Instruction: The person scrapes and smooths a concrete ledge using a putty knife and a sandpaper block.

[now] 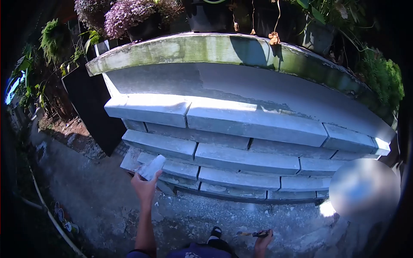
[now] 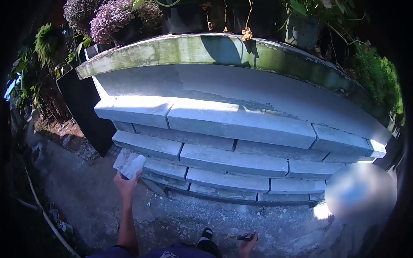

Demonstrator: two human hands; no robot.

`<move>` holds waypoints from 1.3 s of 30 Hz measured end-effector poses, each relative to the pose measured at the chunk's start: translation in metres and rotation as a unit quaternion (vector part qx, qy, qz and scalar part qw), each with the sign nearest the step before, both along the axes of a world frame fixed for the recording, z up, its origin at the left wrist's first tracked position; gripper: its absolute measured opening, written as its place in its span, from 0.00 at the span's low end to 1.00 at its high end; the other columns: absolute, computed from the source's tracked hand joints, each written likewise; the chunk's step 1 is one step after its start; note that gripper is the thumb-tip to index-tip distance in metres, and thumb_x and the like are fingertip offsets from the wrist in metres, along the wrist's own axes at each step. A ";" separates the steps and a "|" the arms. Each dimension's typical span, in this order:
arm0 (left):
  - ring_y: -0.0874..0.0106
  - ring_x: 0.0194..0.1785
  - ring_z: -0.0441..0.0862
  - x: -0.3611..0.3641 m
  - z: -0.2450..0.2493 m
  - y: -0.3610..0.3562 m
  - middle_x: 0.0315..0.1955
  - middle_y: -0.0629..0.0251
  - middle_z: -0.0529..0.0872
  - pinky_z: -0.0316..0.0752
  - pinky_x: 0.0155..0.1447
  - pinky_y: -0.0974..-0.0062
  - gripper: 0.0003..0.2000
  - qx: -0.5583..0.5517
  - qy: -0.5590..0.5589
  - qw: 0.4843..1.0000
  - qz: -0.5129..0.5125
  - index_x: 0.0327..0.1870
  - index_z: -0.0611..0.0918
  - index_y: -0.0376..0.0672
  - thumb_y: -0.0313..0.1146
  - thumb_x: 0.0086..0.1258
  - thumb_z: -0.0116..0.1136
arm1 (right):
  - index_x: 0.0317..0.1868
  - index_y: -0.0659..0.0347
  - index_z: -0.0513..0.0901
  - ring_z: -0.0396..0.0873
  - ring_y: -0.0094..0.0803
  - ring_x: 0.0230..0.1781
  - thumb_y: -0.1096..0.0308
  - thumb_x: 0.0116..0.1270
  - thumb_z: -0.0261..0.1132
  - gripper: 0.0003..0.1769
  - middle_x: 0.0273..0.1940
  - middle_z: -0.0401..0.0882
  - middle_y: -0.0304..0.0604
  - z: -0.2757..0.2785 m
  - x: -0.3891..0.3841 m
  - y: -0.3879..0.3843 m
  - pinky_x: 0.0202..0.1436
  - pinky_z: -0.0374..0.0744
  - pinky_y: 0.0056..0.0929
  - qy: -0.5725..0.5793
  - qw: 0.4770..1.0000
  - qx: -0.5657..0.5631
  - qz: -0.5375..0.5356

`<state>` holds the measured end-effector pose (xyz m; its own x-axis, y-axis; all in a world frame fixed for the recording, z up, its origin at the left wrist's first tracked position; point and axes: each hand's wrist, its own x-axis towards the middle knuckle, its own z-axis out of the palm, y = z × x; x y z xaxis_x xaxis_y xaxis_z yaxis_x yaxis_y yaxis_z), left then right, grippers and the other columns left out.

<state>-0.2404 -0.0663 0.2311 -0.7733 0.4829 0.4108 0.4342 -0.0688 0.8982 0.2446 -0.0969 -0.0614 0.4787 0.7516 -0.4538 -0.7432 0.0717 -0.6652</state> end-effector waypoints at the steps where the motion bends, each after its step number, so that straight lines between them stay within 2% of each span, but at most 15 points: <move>1: 0.73 0.42 0.83 0.000 -0.007 -0.021 0.40 0.56 0.87 0.77 0.48 0.74 0.21 -0.015 -0.028 0.999 -0.012 0.45 0.81 0.27 0.28 0.54 0.77 | 0.37 0.55 0.71 0.74 0.31 0.25 0.57 0.76 0.55 0.12 0.25 0.70 0.36 -0.004 -0.004 -0.005 0.35 0.77 0.34 0.002 1.000 0.005 0.010; 5: 0.72 0.44 0.84 -0.010 -0.046 -0.114 0.40 0.56 0.87 0.78 0.49 0.73 0.19 -0.086 -0.042 0.994 -0.051 0.47 0.80 0.26 0.25 0.57 0.73 | 0.37 0.56 0.72 0.74 0.32 0.25 0.58 0.76 0.56 0.12 0.25 0.71 0.36 -0.003 -0.026 -0.050 0.34 0.78 0.36 -0.009 0.997 0.018 0.068; 9: 0.70 0.46 0.84 -0.011 -0.104 -0.193 0.44 0.58 0.86 0.78 0.52 0.73 0.19 -0.020 -0.179 0.971 -0.158 0.50 0.78 0.29 0.25 0.60 0.71 | 0.36 0.56 0.72 0.75 0.31 0.25 0.59 0.75 0.58 0.12 0.25 0.70 0.36 0.006 -0.046 -0.108 0.33 0.79 0.36 -0.020 0.993 -0.040 0.110; 13: 0.73 0.51 0.81 0.026 -0.137 -0.230 0.50 0.59 0.82 0.74 0.56 0.77 0.22 0.024 -0.313 0.932 -0.183 0.58 0.73 0.31 0.25 0.65 0.68 | 0.35 0.57 0.72 0.72 0.31 0.23 0.60 0.74 0.60 0.12 0.25 0.69 0.37 0.010 -0.068 -0.170 0.32 0.78 0.36 -0.039 0.985 -0.054 0.159; 15: 0.73 0.52 0.81 0.049 -0.134 -0.239 0.52 0.60 0.82 0.73 0.57 0.78 0.21 0.078 -0.364 0.906 -0.201 0.59 0.72 0.32 0.23 0.66 0.65 | 0.33 0.56 0.71 0.69 0.28 0.22 0.66 0.71 0.62 0.10 0.24 0.67 0.35 0.016 -0.072 -0.192 0.30 0.75 0.34 -0.041 0.983 -0.069 0.166; 18: 0.73 0.53 0.81 0.081 -0.127 -0.245 0.52 0.60 0.81 0.74 0.59 0.77 0.21 0.171 -0.425 0.858 -0.231 0.60 0.71 0.32 0.21 0.68 0.62 | 0.33 0.57 0.72 0.70 0.26 0.21 0.65 0.71 0.63 0.10 0.26 0.71 0.35 0.039 -0.078 -0.194 0.29 0.74 0.31 -0.014 0.988 -0.046 0.147; 21: 0.72 0.53 0.81 0.110 -0.121 -0.256 0.52 0.60 0.82 0.74 0.59 0.76 0.20 0.168 -0.443 0.845 -0.247 0.59 0.73 0.30 0.20 0.67 0.62 | 0.39 0.61 0.76 0.71 0.23 0.24 0.70 0.70 0.62 0.04 0.29 0.74 0.36 0.100 -0.077 -0.179 0.29 0.72 0.25 -0.231 0.905 0.076 0.348; 24: 0.71 0.52 0.82 0.132 -0.131 -0.272 0.51 0.59 0.83 0.74 0.59 0.76 0.17 0.055 -0.396 0.880 -0.258 0.56 0.76 0.28 0.20 0.67 0.62 | 0.48 0.63 0.80 0.73 0.19 0.23 0.73 0.67 0.64 0.10 0.38 0.79 0.36 0.198 -0.092 -0.167 0.32 0.73 0.21 -0.369 0.784 0.135 0.481; 26: 0.71 0.51 0.83 0.154 -0.114 -0.277 0.50 0.57 0.84 0.74 0.58 0.76 0.15 0.031 -0.346 0.902 -0.258 0.54 0.79 0.26 0.20 0.67 0.61 | 0.61 0.61 0.77 0.78 0.21 0.32 0.75 0.65 0.64 0.23 0.49 0.81 0.40 0.234 -0.102 -0.160 0.37 0.75 0.20 -0.440 0.730 0.225 0.472; 28: 0.71 0.51 0.82 0.177 -0.108 -0.279 0.49 0.57 0.85 0.74 0.57 0.76 0.15 0.021 -0.326 0.905 -0.273 0.54 0.79 0.26 0.20 0.67 0.62 | 0.67 0.58 0.73 0.80 0.28 0.50 0.75 0.64 0.64 0.29 0.63 0.76 0.45 0.267 -0.112 -0.158 0.46 0.78 0.24 -0.464 0.697 0.288 0.465; 30: 0.71 0.52 0.82 0.207 -0.106 -0.282 0.50 0.58 0.84 0.75 0.57 0.76 0.17 -0.022 -0.337 0.892 -0.299 0.56 0.78 0.26 0.20 0.67 0.62 | 0.71 0.54 0.68 0.73 0.33 0.65 0.74 0.64 0.63 0.34 0.69 0.70 0.46 0.261 -0.113 -0.154 0.58 0.76 0.29 -0.484 0.611 0.316 0.541; 33: 0.71 0.54 0.81 0.254 -0.093 -0.271 0.52 0.57 0.83 0.74 0.59 0.75 0.19 0.004 -0.324 0.878 -0.353 0.58 0.76 0.26 0.20 0.66 0.62 | 0.75 0.56 0.62 0.78 0.25 0.52 0.77 0.66 0.62 0.37 0.61 0.78 0.46 0.225 -0.103 -0.155 0.57 0.75 0.26 -0.344 0.691 0.336 0.540; 36: 0.68 0.63 0.75 0.294 -0.102 -0.258 0.61 0.52 0.76 0.68 0.65 0.71 0.22 0.021 -0.250 0.864 -0.437 0.62 0.73 0.26 0.20 0.67 0.59 | 0.75 0.51 0.60 0.74 0.36 0.65 0.75 0.64 0.62 0.39 0.69 0.69 0.49 0.217 -0.060 -0.141 0.68 0.70 0.32 -0.358 0.681 0.291 0.569; 37: 0.66 0.67 0.72 0.306 -0.108 -0.253 0.65 0.50 0.73 0.66 0.68 0.70 0.23 0.015 -0.220 0.856 -0.467 0.64 0.71 0.27 0.20 0.67 0.57 | 0.75 0.50 0.61 0.75 0.36 0.65 0.74 0.63 0.63 0.39 0.68 0.70 0.51 0.207 -0.045 -0.136 0.67 0.71 0.33 -0.350 0.704 0.282 0.549; 39: 0.61 0.67 0.72 0.328 -0.087 -0.244 0.64 0.50 0.75 0.63 0.71 0.66 0.22 -0.110 -0.172 0.861 -0.465 0.64 0.74 0.30 0.28 0.70 0.55 | 0.75 0.53 0.61 0.78 0.32 0.60 0.75 0.62 0.65 0.40 0.60 0.77 0.47 0.208 -0.011 -0.125 0.65 0.73 0.32 -0.397 0.690 0.313 0.518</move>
<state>0.0877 -0.3098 0.1444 -0.0678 0.9962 0.0540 -0.0121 -0.0550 0.9984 0.2332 -0.2215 0.1466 -0.5515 0.8069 0.2115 -0.0308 0.2337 -0.9718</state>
